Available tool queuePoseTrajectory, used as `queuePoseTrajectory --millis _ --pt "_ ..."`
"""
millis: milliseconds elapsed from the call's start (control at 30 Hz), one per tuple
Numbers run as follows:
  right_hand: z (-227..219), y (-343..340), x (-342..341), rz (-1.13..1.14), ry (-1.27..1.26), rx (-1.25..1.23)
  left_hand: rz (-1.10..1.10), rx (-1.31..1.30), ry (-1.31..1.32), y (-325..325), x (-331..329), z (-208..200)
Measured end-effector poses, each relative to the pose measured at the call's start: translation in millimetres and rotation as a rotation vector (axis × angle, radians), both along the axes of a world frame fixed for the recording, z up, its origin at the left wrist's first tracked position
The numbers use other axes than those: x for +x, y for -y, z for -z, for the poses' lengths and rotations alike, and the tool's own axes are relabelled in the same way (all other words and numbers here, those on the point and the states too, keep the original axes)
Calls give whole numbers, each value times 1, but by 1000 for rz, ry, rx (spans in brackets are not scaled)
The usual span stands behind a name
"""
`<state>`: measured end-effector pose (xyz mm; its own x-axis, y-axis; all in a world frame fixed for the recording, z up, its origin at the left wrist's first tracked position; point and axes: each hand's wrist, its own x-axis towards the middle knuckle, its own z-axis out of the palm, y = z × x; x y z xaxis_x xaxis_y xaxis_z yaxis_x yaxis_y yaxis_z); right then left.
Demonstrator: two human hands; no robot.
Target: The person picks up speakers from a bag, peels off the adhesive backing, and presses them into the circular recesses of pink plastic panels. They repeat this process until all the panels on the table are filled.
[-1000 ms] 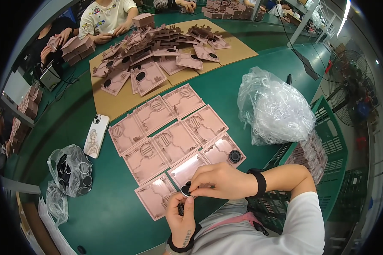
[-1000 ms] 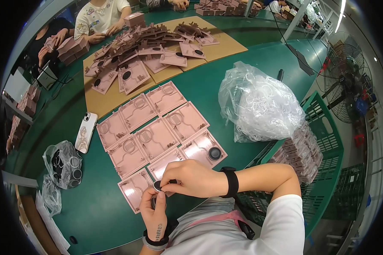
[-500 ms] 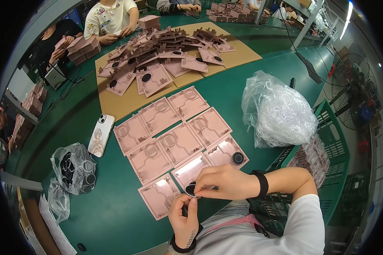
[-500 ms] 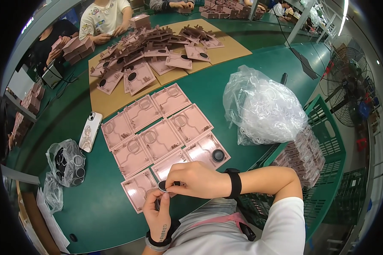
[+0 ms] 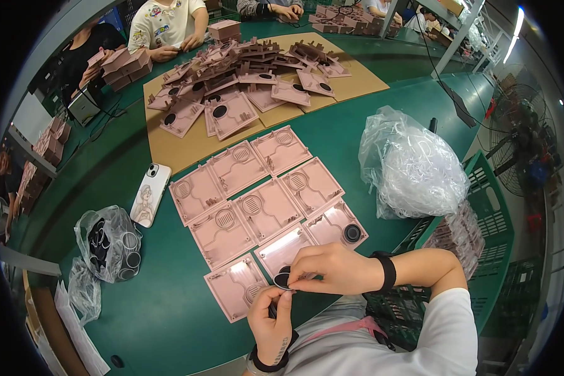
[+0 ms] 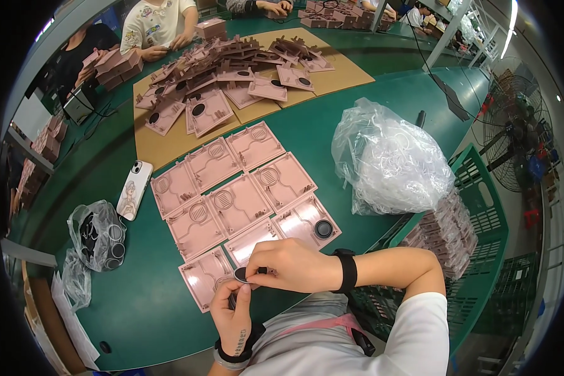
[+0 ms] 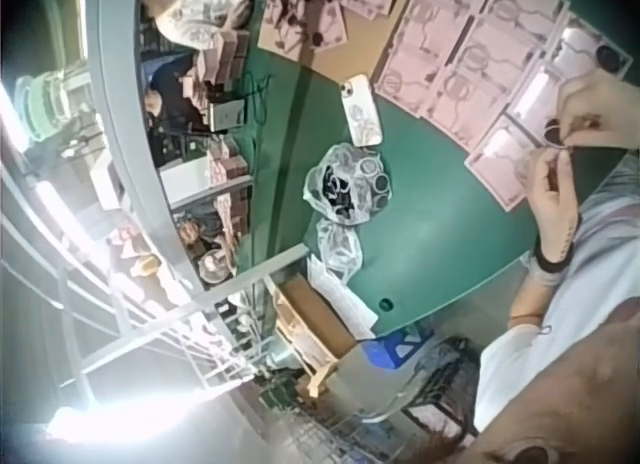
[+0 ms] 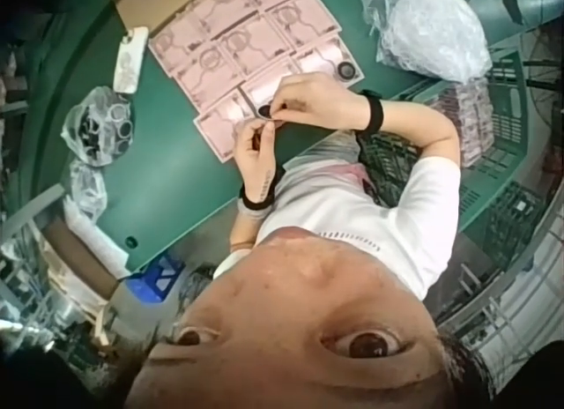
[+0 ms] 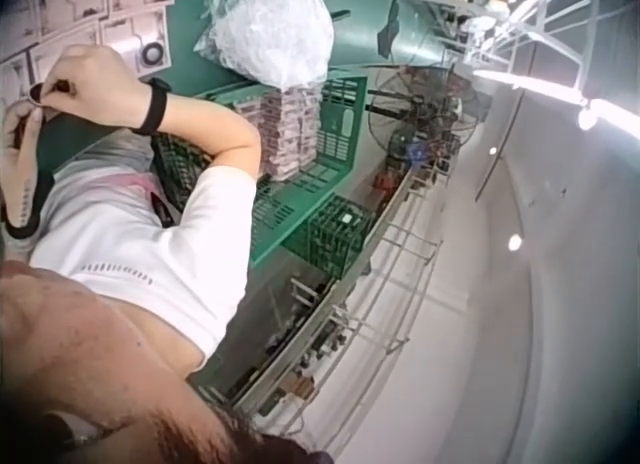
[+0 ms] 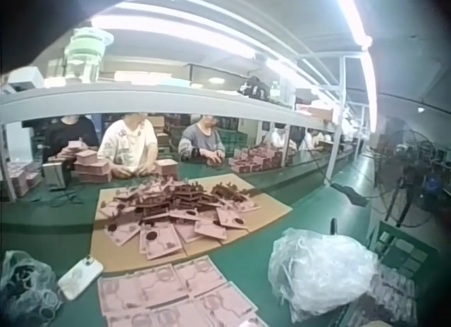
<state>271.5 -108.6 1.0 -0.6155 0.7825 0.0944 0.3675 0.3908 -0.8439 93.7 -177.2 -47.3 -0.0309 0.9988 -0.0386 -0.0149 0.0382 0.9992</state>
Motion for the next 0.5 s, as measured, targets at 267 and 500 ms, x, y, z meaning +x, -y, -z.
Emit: queuePoseTrajectory --millis 267,500 --pt "1 2 0 -7 13 -17 4 1 -14 2 -2 4" --pt "2 0 -2 -7 10 -4 -4 -18 14 3 -1 4"
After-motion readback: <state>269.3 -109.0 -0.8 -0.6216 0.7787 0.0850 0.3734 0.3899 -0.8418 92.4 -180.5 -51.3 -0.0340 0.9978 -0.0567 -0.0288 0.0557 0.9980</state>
